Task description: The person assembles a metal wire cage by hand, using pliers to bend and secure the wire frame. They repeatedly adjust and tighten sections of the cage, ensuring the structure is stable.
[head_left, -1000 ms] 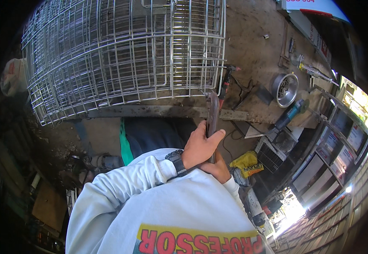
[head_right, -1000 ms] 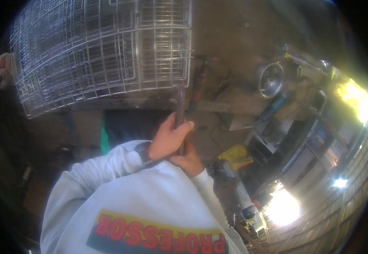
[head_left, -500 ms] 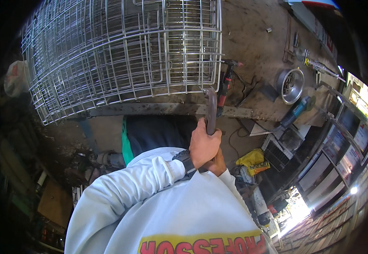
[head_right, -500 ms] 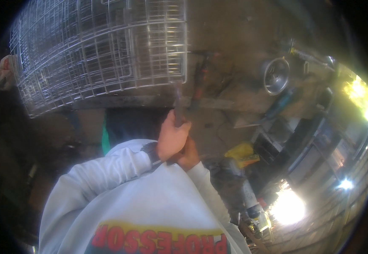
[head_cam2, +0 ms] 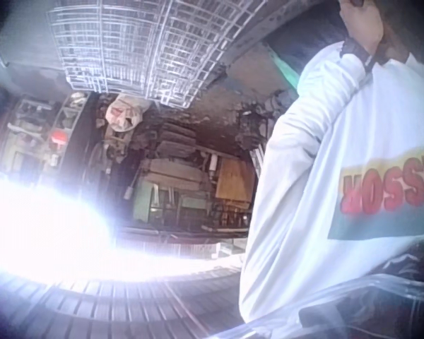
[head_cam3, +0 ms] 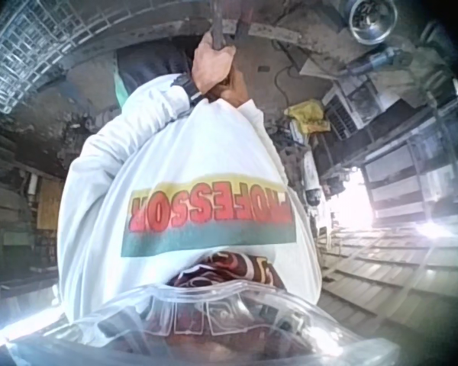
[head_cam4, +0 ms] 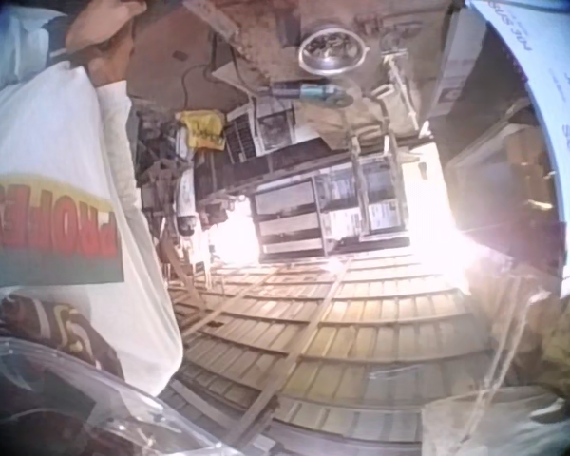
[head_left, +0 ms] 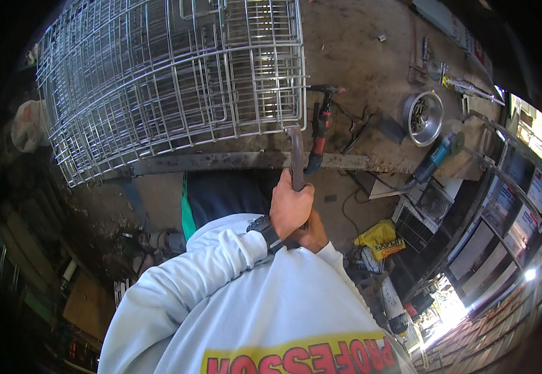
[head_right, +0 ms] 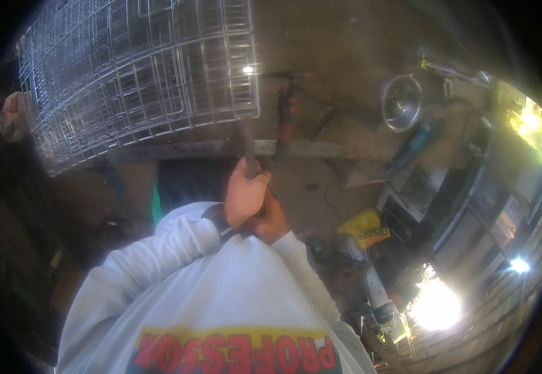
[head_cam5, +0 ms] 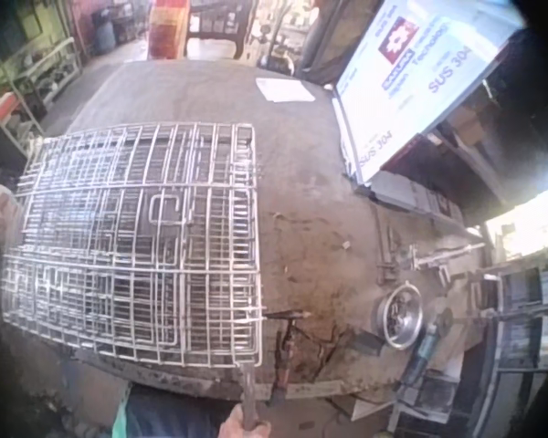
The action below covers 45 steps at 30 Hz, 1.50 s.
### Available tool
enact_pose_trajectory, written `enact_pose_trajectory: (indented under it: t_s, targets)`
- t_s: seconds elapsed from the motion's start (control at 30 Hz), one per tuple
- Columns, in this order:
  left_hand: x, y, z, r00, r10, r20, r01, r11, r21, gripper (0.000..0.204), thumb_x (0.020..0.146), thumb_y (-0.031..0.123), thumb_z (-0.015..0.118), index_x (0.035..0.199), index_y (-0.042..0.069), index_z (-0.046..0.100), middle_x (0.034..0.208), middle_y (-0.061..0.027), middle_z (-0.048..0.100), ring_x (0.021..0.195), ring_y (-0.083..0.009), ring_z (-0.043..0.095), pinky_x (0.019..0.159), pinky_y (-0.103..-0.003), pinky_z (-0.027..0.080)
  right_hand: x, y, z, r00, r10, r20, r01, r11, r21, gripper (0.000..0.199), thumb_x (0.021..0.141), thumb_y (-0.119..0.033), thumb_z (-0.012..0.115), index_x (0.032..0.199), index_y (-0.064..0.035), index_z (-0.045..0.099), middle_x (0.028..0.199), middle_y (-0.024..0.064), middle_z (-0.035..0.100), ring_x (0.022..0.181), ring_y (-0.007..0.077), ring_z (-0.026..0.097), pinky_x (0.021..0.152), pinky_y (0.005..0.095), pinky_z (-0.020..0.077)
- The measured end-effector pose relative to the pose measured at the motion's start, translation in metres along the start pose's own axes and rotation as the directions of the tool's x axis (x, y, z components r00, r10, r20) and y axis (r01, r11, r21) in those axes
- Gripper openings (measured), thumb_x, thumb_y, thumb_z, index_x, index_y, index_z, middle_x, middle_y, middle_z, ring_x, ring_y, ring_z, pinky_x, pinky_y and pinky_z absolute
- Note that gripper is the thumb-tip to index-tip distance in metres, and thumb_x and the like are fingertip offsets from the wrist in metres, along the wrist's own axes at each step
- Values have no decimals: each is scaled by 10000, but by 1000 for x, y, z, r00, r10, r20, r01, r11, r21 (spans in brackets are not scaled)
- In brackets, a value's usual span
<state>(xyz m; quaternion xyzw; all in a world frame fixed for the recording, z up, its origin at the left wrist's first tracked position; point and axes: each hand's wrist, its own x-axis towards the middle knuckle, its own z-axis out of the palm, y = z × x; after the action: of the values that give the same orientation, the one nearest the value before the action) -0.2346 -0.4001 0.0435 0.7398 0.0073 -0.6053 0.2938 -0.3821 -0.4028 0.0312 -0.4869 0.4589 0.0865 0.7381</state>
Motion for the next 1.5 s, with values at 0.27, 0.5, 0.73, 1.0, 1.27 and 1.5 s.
enact_pose_trajectory:
  t_s: [0.27,0.5,0.73,1.0,1.27,1.5]
  targets:
    - [-1,-11,6,983,178,-40,-181,981,-70,410,886,169,620,1204,-54,488,1037,-332,669,1006,-502,648,890,-511,494,3,12,-1,993,-100,69,93,990,103,924,825,-294,810,1562,-13,329,1580,162,394,1479,306,371,1211,414,299]
    - [0,-9,6,985,157,-69,-164,981,-107,390,899,156,619,1203,-48,485,1010,-313,669,995,-507,639,881,-503,496,4,9,0,996,-88,-10,88,996,12,888,857,-313,760,1566,-14,317,1590,172,375,1485,319,361,1221,412,280]
    - [4,-18,5,966,254,-54,-259,960,-109,386,903,142,631,1194,-56,472,1012,-310,663,979,-505,643,869,-496,507,8,10,12,992,-114,-55,118,990,74,817,923,-330,710,1564,-15,313,1545,162,419,1452,295,401,1197,405,317]
    - [12,-19,5,979,204,-26,-206,975,-90,420,890,157,635,1201,-70,469,1027,-347,671,993,-541,638,865,-538,506,16,5,13,986,-127,-109,138,986,99,780,945,-333,692,1556,-11,331,1496,153,482,1396,274,479,1153,387,375]
    - [14,-20,7,982,189,-19,-190,980,-66,370,905,173,628,1196,-27,515,981,-338,684,973,-550,634,841,-547,515,12,25,15,985,0,-170,1,1000,7,718,970,-361,669,1548,-53,376,1385,160,600,1279,272,597,1067,376,462]
    - [11,-14,10,990,107,-96,-106,994,10,231,943,217,676,1092,49,619,968,-203,720,936,-392,704,825,-445,531,11,8,18,983,-116,-145,114,993,-23,615,1010,-240,640,1540,-58,386,1388,140,595,1276,232,598,1034,351,491]
